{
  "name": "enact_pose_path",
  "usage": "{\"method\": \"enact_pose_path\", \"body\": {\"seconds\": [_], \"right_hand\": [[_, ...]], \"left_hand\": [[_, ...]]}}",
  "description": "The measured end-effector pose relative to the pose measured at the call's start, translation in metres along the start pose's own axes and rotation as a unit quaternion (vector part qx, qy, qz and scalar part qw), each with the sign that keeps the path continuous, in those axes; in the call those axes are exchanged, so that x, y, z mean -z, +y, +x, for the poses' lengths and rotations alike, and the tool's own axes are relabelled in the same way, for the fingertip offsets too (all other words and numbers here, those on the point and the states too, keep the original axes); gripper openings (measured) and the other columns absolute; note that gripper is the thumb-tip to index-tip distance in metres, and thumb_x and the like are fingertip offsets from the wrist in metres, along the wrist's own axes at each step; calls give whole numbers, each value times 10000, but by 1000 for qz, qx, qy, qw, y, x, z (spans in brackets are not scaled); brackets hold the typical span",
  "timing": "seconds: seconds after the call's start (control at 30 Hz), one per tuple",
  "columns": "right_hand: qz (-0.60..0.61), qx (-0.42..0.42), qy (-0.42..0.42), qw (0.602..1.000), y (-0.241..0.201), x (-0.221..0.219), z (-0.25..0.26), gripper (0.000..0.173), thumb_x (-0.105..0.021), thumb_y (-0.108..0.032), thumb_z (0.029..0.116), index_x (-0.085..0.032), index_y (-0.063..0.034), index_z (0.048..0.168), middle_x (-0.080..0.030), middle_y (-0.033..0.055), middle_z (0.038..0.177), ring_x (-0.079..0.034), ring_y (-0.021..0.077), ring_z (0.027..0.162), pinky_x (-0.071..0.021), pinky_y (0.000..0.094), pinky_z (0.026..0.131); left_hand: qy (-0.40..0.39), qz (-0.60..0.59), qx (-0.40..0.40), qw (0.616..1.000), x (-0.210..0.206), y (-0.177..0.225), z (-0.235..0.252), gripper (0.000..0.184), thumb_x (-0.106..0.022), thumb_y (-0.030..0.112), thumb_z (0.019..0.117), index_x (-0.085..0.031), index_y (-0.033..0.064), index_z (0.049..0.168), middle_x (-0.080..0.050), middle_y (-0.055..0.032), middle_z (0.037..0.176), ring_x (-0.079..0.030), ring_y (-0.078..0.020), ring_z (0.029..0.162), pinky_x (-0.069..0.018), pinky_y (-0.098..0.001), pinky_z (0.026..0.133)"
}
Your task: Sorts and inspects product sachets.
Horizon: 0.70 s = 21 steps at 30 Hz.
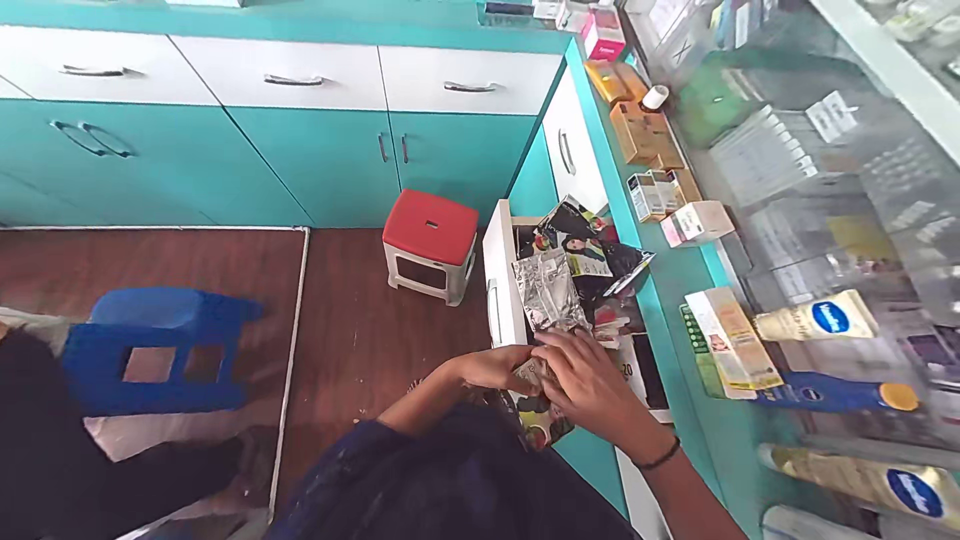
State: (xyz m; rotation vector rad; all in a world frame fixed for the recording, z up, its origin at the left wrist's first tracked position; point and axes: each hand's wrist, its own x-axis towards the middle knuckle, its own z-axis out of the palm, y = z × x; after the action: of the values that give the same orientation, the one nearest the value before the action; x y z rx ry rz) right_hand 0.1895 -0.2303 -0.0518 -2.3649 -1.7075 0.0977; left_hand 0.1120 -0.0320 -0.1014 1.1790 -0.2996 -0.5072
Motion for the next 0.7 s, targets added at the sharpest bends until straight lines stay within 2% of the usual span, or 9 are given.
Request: {"method": "enact_pose_path", "body": {"seconds": [0.07, 0.17, 0.27, 0.33, 0.43, 0.47, 0.53, 0.63, 0.7], "right_hand": [[36, -16, -34, 999, -4, -2, -16, 441, -536, -313, 974, -631, -28, 1297, -698, 178, 1196, -661, 386, 1157, -384, 673, 1081], [60, -60, -83, 993, -13, 14, -29, 468, -658, -209, 881, -609, 51, 1267, -714, 216, 1098, -694, 401, 1059, -449, 629, 1034], [24, -106, -78, 991, -3, 47, -48, 397, -680, -130, 913, -635, 64, 1256, -706, 260, 1094, -696, 456, 1011, -514, 650, 901], [-30, -133, -43, 990, 11, 74, -62, 290, -641, -69, 936, -666, 68, 1190, -685, 296, 1045, -675, 507, 964, -507, 683, 842], [-107, -152, -23, 982, 36, 102, -80, 300, -464, -115, 1002, -662, 52, 1154, -647, 312, 960, -652, 540, 877, -489, 690, 755], [-101, -159, -34, 982, 43, 106, -82, 337, -438, -155, 1009, -666, 40, 1162, -643, 308, 965, -650, 537, 872, -491, 681, 725], [-45, -158, -69, 984, 54, 108, -77, 340, -470, -184, 983, -683, -9, 1182, -657, 260, 996, -667, 492, 878, -509, 660, 676], [55, -163, -171, 970, 60, 97, -52, 272, -560, -73, 993, -676, -24, 1235, -664, 245, 1103, -665, 464, 981, -509, 673, 772], [81, -188, -249, 946, 65, 81, -32, 328, -540, -46, 1017, -629, -4, 1330, -657, 282, 1228, -634, 480, 1139, -470, 683, 938]], "left_hand": [[-29, 58, 31, 997, -3, -1, -2, 441, -631, -59, 891, -490, -57, 1309, -650, -64, 1114, -639, -48, 981, -549, -257, 886], [-69, 105, 42, 991, -15, 4, 9, 399, -637, -44, 915, -527, -80, 1297, -644, -130, 1146, -629, -88, 1001, -532, -288, 910], [9, 110, -15, 994, -13, 18, 16, 329, -582, 74, 984, -554, -81, 1273, -671, -102, 1039, -632, -63, 864, -543, -257, 789], [81, 172, -83, 978, 3, 24, 19, 323, -533, 97, 1025, -544, -78, 1296, -710, -126, 1098, -692, -97, 944, -574, -291, 865], [119, 394, -163, 897, 22, 18, 33, 236, -581, 5, 969, -698, -24, 1172, -714, -150, 1188, -678, -235, 1127, -539, -423, 989], [107, 468, -167, 861, 23, 13, 40, 225, -607, 2, 949, -744, 29, 1125, -697, -131, 1273, -613, -266, 1273, -468, -451, 1100], [78, 578, -170, 795, 19, 0, 56, 232, -640, 36, 929, -788, 115, 1089, -626, -118, 1412, -473, -341, 1423, -320, -544, 1204], [35, 662, -175, 728, 12, -22, 84, 334, -747, 99, 858, -763, 154, 1187, -526, -124, 1523, -371, -393, 1482, -209, -629, 1220], [30, 690, -158, 706, 11, -32, 97, 470, -834, 125, 761, -747, 149, 1222, -490, -115, 1555, -322, -382, 1509, -150, -632, 1230]]}}
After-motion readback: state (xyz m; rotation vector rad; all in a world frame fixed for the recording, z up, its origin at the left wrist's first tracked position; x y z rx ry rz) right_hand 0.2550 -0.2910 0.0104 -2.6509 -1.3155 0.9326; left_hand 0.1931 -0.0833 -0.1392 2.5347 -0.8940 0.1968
